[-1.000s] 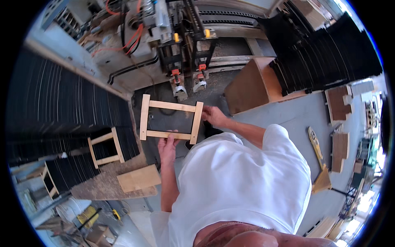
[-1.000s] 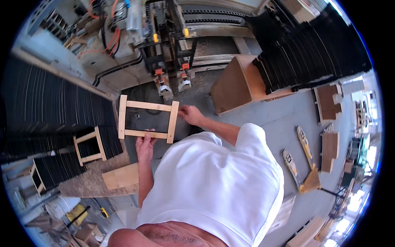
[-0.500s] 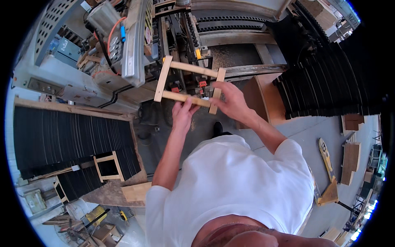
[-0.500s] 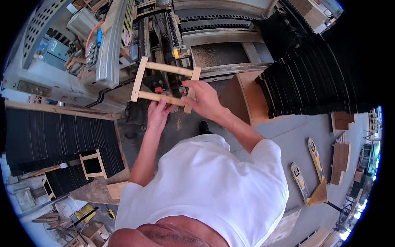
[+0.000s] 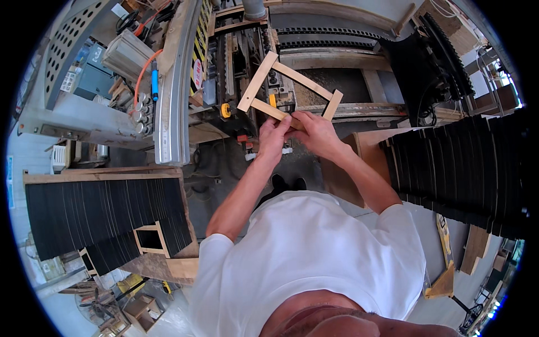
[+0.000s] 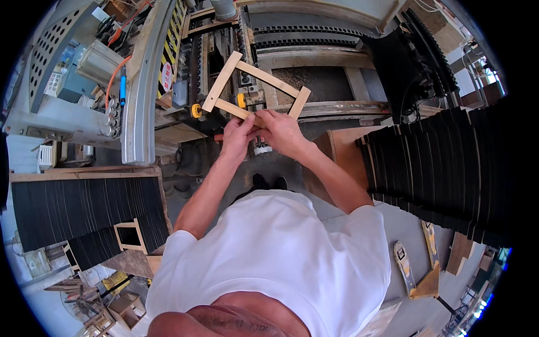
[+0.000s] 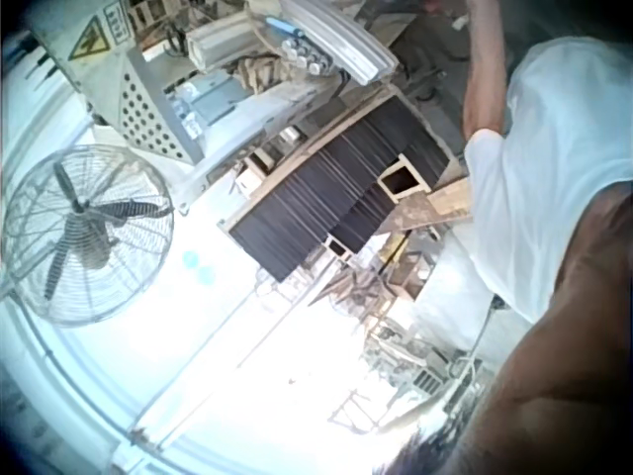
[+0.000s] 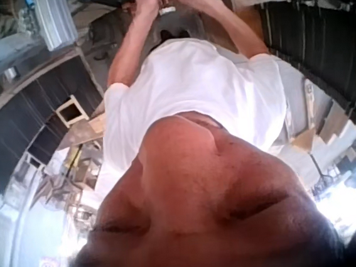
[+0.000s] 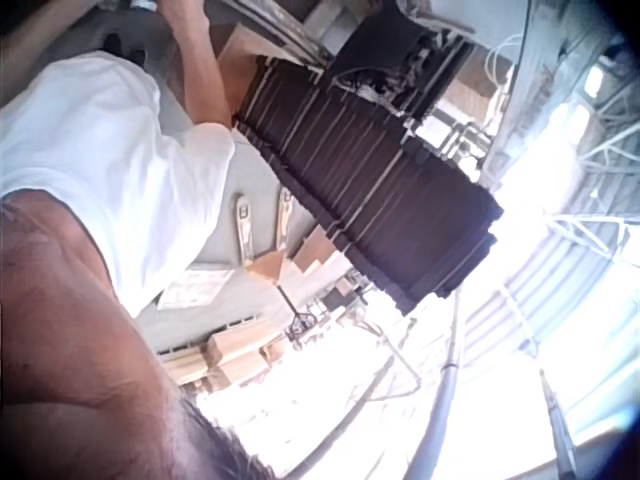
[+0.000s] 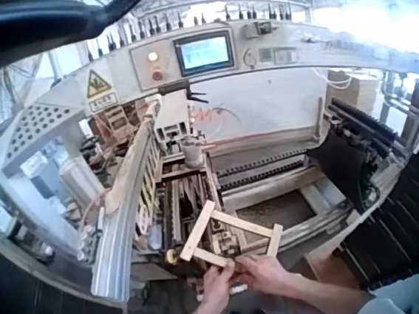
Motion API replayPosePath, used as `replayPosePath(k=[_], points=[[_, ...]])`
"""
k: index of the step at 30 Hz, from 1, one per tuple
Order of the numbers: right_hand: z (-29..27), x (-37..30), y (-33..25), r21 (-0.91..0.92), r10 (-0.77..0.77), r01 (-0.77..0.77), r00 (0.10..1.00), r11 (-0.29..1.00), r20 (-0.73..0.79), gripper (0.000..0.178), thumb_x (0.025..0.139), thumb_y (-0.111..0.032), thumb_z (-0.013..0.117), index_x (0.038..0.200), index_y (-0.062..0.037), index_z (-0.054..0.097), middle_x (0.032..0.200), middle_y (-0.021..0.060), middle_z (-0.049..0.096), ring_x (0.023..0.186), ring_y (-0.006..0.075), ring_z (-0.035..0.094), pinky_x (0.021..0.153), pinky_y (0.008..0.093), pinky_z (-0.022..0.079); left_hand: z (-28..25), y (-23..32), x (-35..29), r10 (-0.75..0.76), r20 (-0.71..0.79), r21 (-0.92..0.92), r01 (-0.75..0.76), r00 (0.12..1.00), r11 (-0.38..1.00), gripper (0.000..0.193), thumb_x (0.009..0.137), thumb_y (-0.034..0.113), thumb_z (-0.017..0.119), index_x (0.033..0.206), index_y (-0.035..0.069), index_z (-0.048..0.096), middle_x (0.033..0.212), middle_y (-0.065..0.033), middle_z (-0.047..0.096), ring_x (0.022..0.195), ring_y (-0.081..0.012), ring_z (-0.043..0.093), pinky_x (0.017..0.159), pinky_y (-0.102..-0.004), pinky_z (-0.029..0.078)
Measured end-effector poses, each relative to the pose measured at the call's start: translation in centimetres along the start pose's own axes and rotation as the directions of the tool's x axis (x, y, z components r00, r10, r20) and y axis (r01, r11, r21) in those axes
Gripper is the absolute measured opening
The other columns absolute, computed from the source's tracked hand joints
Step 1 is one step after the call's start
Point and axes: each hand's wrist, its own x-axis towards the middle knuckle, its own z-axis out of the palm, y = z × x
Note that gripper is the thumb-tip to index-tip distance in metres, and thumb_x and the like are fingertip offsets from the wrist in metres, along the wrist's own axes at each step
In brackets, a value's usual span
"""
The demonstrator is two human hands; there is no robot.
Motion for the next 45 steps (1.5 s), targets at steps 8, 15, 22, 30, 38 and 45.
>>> replayPosePath(k=[8,15,22,30,38,45], points=[[0.6,3.9,0.1,-0.047,0.087,-0.084,0.994,0.995,0.068,0.043,0.078,-0.008,0.065,0.119,-0.0039,0.053,0.109,0.0163,0.061,0.094,0.0377,0.062,0.078,0.0437,0.051,-0.7,2.2,2.7,-0.049,0.028,-0.001,0.049,0.998,0.999,0.024,0.097,0.020,0.054,0.112,0.001,0.055,0.100,-0.0065,0.064,0.092,-0.0144,0.062,0.080,-0.0287,0.052],[2.3,3.0,1.4,-0.015,0.109,-0.110,0.993,0.994,-0.048,0.042,0.075,-0.016,0.069,0.112,-0.0039,0.053,0.099,0.0162,0.062,0.089,0.0374,0.062,0.073,0.0449,0.051,-0.6,1.1,3.8,-0.118,0.051,0.093,0.113,0.992,0.989,0.024,0.096,0.021,0.057,0.108,0.001,0.059,0.095,-0.0057,0.064,0.081,-0.0128,0.063,0.071,-0.0260,0.053],[0.8,-4.0,2.3,-0.053,0.317,-0.325,0.940,0.944,-0.124,0.037,0.075,-0.010,0.069,0.110,-0.0025,0.057,0.100,0.0154,0.064,0.092,0.0358,0.061,0.078,0.0446,0.049,-0.5,-1.5,2.3,-0.310,0.276,0.280,0.232,0.910,0.931,0.033,0.097,0.025,0.055,0.115,-0.002,0.057,0.106,-0.0109,0.065,0.092,-0.0167,0.065,0.081,-0.0292,0.054],[1.6,-16.4,4.0,-0.110,0.626,-0.657,0.748,0.746,-0.220,0.024,0.075,-0.007,0.063,0.098,-0.0064,0.059,0.090,0.0155,0.062,0.087,0.0378,0.060,0.075,0.0472,0.049,-3.2,-4.8,0.0,-0.534,0.238,0.510,0.363,0.811,0.780,0.030,0.095,0.023,0.059,0.114,0.000,0.058,0.108,-0.0107,0.066,0.093,-0.0179,0.065,0.081,-0.0293,0.054],[-14.8,-8.8,-9.4,-0.339,0.115,-0.220,0.946,0.915,-0.303,0.036,0.080,-0.012,0.065,0.114,-0.0042,0.055,0.100,0.0116,0.056,0.087,0.0308,0.056,0.075,0.0432,0.048,-4.8,-9.0,1.1,-0.581,0.253,0.536,0.387,0.774,0.750,0.032,0.096,0.026,0.057,0.117,0.001,0.055,0.105,-0.0093,0.065,0.088,-0.0169,0.065,0.075,-0.0292,0.055],[-37.0,-3.9,-22.5,-0.736,-0.112,-0.466,0.804,0.491,-0.584,0.029,0.083,-0.007,0.064,0.112,-0.0025,0.064,0.099,0.0103,0.066,0.091,0.0282,0.063,0.091,0.0422,0.048,-3.9,-8.7,2.5,-0.493,0.275,0.524,0.301,0.826,0.797,0.034,0.096,0.026,0.057,0.120,0.001,0.054,0.108,-0.0102,0.065,0.089,-0.0156,0.065,0.076,-0.0271,0.054]])
